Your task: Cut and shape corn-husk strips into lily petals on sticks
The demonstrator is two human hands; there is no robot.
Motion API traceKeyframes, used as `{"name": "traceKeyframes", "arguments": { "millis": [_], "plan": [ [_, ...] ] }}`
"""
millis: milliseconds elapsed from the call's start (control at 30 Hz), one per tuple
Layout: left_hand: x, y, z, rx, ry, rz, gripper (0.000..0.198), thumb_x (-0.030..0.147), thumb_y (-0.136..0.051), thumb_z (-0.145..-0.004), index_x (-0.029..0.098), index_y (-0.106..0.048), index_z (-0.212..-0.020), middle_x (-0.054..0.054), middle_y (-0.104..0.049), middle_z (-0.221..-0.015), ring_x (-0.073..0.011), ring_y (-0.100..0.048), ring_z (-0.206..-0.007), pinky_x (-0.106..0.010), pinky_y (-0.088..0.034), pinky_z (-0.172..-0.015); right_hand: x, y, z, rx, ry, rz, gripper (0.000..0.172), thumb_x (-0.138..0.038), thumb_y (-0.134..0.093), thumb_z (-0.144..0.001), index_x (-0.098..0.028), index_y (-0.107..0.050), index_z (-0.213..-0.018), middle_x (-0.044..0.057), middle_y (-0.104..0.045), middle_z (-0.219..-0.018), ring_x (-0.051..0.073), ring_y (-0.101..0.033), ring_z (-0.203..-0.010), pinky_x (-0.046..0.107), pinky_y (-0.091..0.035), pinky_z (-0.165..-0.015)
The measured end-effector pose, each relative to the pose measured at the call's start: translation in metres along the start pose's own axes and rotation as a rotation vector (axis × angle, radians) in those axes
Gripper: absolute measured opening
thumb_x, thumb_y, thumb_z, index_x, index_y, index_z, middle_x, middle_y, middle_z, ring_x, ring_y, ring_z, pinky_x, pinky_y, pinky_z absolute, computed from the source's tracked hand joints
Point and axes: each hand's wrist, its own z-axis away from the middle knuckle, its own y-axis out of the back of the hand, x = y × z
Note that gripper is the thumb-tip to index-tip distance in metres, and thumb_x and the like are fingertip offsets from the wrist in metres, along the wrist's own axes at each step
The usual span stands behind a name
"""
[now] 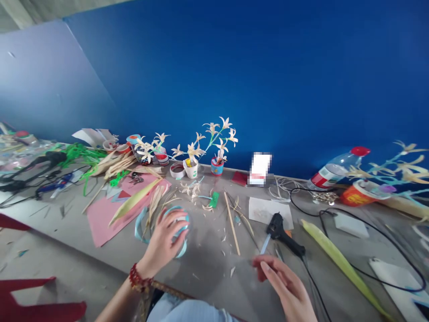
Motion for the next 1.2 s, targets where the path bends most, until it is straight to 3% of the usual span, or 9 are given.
{"name": "traceKeyframes", "arguments": {
  "millis": [67, 133, 267, 400, 600, 833, 1033, 1100, 1200],
  "plan": [
    [-0.018, 0.013, 0.019, 0.078, 0.148, -0.048, 0.013, 0.017, -0.053, -0.091, 0.022, -0.064, -0.096, -0.008, -0.067, -0.111, -0.0248, -0.062, -0.11, -0.045, -0.045, -0.101, 0.004, 0.003, 0.004, -0.015, 0.057, 0.124, 0.032, -0.052, -0.072, -0.08, -0.02, -0.078, -0.082, 0.006, -0.075, -0.075, 0.019, -0.068, -0.063, 0.02, -0.057, -0.059],
    [-0.033, 0.025, 0.037, 0.023, 0.223, -0.107, 0.016, 0.015, -0.051, -0.089, 0.022, -0.064, -0.095, -0.008, -0.065, -0.112, -0.0254, -0.061, -0.108, -0.044, -0.048, -0.095, 0.005, 0.008, 0.003, -0.007, 0.125, 0.212, 0.032, -0.052, -0.07, -0.081, -0.021, -0.076, -0.081, 0.006, -0.077, -0.076, 0.019, -0.07, -0.062, 0.019, -0.058, -0.059],
    [-0.042, 0.03, 0.065, -0.167, 0.185, -0.168, 0.032, 0.012, -0.053, -0.081, 0.025, -0.064, -0.108, -0.008, -0.062, -0.121, -0.0275, -0.058, -0.114, -0.05, -0.042, -0.103, 0.006, 0.008, -0.002, -0.064, 0.264, 0.383, 0.027, -0.047, -0.062, -0.089, -0.023, -0.074, -0.086, 0.005, -0.077, -0.076, 0.018, -0.071, -0.06, 0.019, -0.058, -0.059],
    [-0.042, 0.022, 0.071, -0.184, 0.167, -0.192, 0.025, 0.009, -0.051, -0.085, 0.025, -0.067, -0.094, -0.007, -0.065, -0.109, -0.0256, -0.061, -0.104, -0.051, -0.041, -0.104, 0.006, -0.001, -0.003, -0.16, 0.386, 0.527, 0.021, -0.039, -0.058, -0.094, -0.024, -0.071, -0.091, 0.005, -0.076, -0.085, 0.019, -0.073, -0.071, 0.021, -0.058, -0.065],
    [-0.039, 0.03, 0.05, -0.066, 0.21, -0.008, 0.024, 0.013, -0.045, -0.094, 0.022, -0.066, -0.097, -0.006, -0.067, -0.092, -0.0209, -0.061, -0.092, -0.033, -0.052, -0.08, 0.009, 0.003, -0.004, -0.136, 0.527, 0.571, 0.02, -0.037, -0.057, -0.094, -0.024, -0.072, -0.091, 0.007, -0.077, -0.087, 0.02, -0.075, -0.074, 0.02, -0.059, -0.066],
    [-0.056, 0.066, 0.041, 0.259, 0.185, -0.075, 0.027, 0.012, -0.049, -0.092, 0.021, -0.069, -0.107, -0.008, -0.069, -0.098, -0.0229, -0.061, -0.097, -0.039, -0.05, -0.09, 0.008, 0.013, -0.013, -0.102, 0.533, 0.571, 0.024, -0.041, -0.056, -0.094, -0.024, -0.072, -0.089, 0.008, -0.078, -0.085, 0.022, -0.075, -0.073, 0.022, -0.06, -0.063],
    [-0.08, 0.053, 0.036, -0.235, 0.31, -0.046, 0.034, 0.016, -0.04, -0.092, 0.023, -0.071, -0.105, -0.007, -0.07, -0.115, -0.0213, -0.065, -0.103, -0.033, -0.051, -0.091, 0.007, 0.007, -0.012, -0.106, 0.547, 0.604, 0.023, -0.04, -0.056, -0.094, -0.024, -0.072, -0.091, 0.007, -0.078, -0.087, 0.02, -0.076, -0.074, 0.02, -0.06, -0.065],
    [-0.096, 0.042, 0.019, -0.237, 0.529, -0.156, 0.033, 0.019, -0.039, -0.093, 0.023, -0.068, -0.108, -0.007, -0.07, -0.116, -0.0203, -0.066, -0.103, -0.03, -0.05, -0.09, 0.006, 0.007, -0.014, -0.103, 0.561, 0.606, 0.023, -0.04, -0.055, -0.095, -0.024, -0.072, -0.092, 0.007, -0.078, -0.088, 0.02, -0.076, -0.075, 0.02, -0.06, -0.067],
    [-0.124, 0.028, -0.016, -0.196, 0.663, -0.253, 0.029, 0.03, -0.043, -0.093, 0.017, -0.065, -0.107, -0.014, -0.071, -0.106, -0.0274, -0.067, -0.099, -0.036, -0.05, -0.084, 0.003, 0.007, -0.016, -0.104, 0.578, 0.61, 0.022, -0.039, -0.055, -0.095, -0.025, -0.071, -0.093, 0.007, -0.078, -0.089, 0.021, -0.076, -0.077, 0.021, -0.06, -0.069]
  ]
}}
